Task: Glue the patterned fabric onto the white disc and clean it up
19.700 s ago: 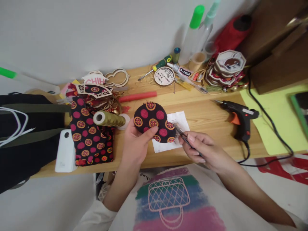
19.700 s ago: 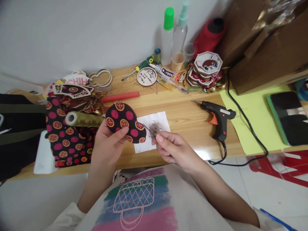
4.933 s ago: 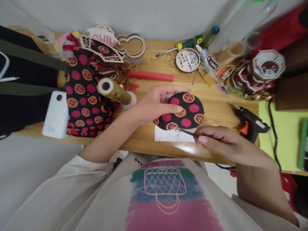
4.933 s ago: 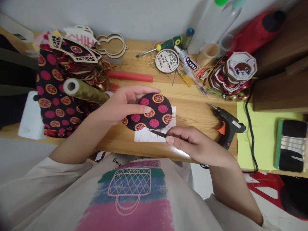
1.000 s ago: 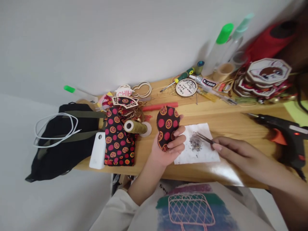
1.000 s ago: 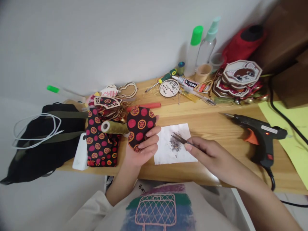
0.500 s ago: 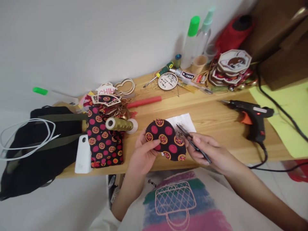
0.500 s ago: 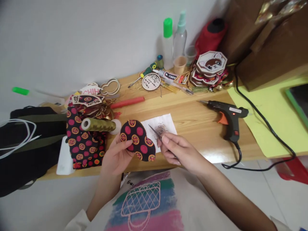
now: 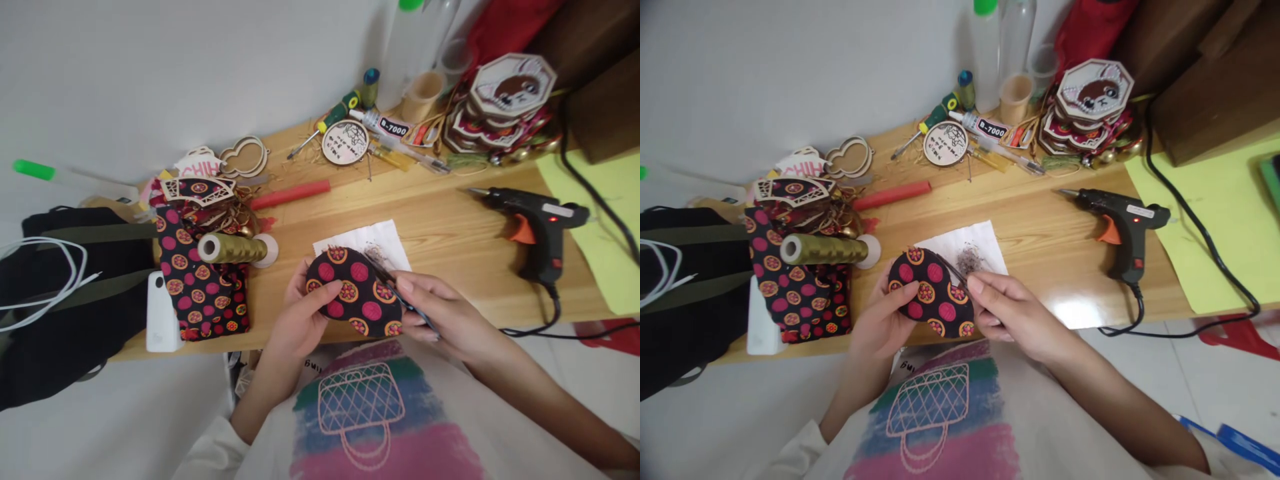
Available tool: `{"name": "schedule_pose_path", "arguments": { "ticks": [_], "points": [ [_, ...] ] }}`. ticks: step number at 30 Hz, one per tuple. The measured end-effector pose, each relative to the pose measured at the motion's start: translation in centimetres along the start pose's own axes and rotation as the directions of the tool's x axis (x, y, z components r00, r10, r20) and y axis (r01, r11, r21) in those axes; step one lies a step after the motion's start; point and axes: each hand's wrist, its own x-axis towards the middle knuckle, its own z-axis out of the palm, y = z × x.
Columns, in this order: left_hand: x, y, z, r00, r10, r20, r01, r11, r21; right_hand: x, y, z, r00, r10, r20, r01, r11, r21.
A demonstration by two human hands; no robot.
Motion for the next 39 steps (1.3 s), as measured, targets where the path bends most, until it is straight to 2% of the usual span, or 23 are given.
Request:
{"name": "schedule_pose_path", "arguments": {
  "ticks": [11,22,31,39],
  "points": [
    [0.48,0.14,0.06,0.999,-0.043,-0.01,0.043,0.999,-0.014,0.29,-0.08,-0.12,0.998,0.047,-0.045,-0.046,0.999,0.023],
    [0.65,-0.24,-0.2,1.0,0.0,-0.011,0.0,1.0,-0.003,0.42,-0.63,-0.22,0.997,0.038,-0.071,-0.048,0.99,-0.135],
    [0.54,-0.15,-0.24,1.0,-0.011,-0.026,0.012,0.999,0.038,0.13,-0.49,0.15,0.988,0.073,-0.139,-0.087,0.992,-0.094],
    [0.58,-0.14,-0.46,0.999,0.018,-0.032,-0.017,0.998,0.052,-0.14,-0.62,-0.25,0.993,0.078,-0.089,-0.088,0.989,-0.117]
  ]
}}
